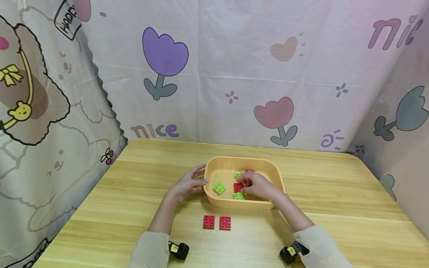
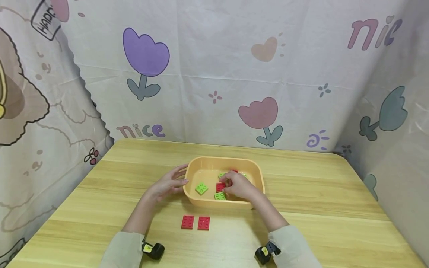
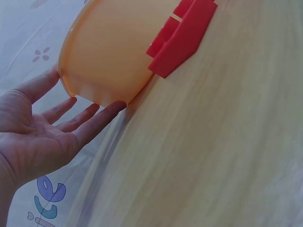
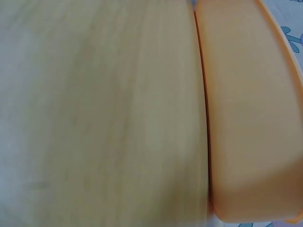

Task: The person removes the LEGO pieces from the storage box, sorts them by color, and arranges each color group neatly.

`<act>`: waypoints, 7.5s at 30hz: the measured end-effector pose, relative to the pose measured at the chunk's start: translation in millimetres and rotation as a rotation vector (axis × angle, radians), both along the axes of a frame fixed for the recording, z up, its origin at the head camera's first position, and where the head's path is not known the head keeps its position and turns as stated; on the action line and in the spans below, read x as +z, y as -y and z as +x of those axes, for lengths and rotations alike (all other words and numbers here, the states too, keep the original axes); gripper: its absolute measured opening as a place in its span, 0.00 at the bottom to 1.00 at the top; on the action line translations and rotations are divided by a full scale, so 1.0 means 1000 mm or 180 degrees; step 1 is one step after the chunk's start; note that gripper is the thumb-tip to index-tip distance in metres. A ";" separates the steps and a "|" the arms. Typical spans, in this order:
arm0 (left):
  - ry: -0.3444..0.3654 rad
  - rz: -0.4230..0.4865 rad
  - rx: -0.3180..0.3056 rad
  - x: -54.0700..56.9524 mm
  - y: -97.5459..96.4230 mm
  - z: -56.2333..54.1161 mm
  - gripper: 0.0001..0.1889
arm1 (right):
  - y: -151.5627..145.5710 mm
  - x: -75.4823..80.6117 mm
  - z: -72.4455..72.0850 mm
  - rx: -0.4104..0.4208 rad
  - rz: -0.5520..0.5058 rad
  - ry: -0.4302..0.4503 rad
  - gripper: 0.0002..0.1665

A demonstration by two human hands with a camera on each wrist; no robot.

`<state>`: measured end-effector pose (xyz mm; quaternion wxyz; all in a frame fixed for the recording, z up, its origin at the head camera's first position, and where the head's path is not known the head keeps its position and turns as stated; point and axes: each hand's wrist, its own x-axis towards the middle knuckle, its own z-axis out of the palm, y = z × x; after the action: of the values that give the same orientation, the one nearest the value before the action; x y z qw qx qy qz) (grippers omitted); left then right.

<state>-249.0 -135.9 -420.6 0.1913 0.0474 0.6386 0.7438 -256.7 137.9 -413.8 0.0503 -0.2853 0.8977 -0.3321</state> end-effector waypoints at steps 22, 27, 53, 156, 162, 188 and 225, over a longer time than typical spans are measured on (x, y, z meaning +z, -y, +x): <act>-0.0017 -0.0003 -0.0019 0.001 0.001 0.000 0.33 | 0.000 0.000 -0.001 0.0093 0.0293 0.0029 0.17; -0.0033 -0.0004 -0.0020 0.002 0.001 0.000 0.33 | 0.001 0.001 -0.001 0.0061 0.0309 -0.0058 0.17; 0.0020 0.0013 0.0002 0.000 0.001 0.001 0.35 | 0.001 0.016 0.008 0.0017 0.0015 -0.0091 0.19; -0.0033 0.0037 -0.0031 -0.002 0.002 0.000 0.34 | -0.010 -0.028 0.115 -0.0008 -0.0413 -0.0137 0.23; -0.0020 0.0013 -0.0006 -0.002 0.002 -0.001 0.34 | -0.010 -0.030 0.114 -0.0012 -0.0393 -0.0148 0.23; 0.0015 0.0001 0.0048 0.001 0.001 0.001 0.34 | -0.011 -0.032 0.113 0.0050 -0.0425 -0.0380 0.23; -0.0041 0.0018 -0.0049 0.000 0.002 0.001 0.34 | -0.020 0.031 0.083 -0.0013 -0.0947 -0.0691 0.19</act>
<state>-248.1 -137.8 -420.8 0.1927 0.0577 0.6374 0.7438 -173.6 157.5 -383.2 -0.0902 -0.3219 0.8394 -0.4285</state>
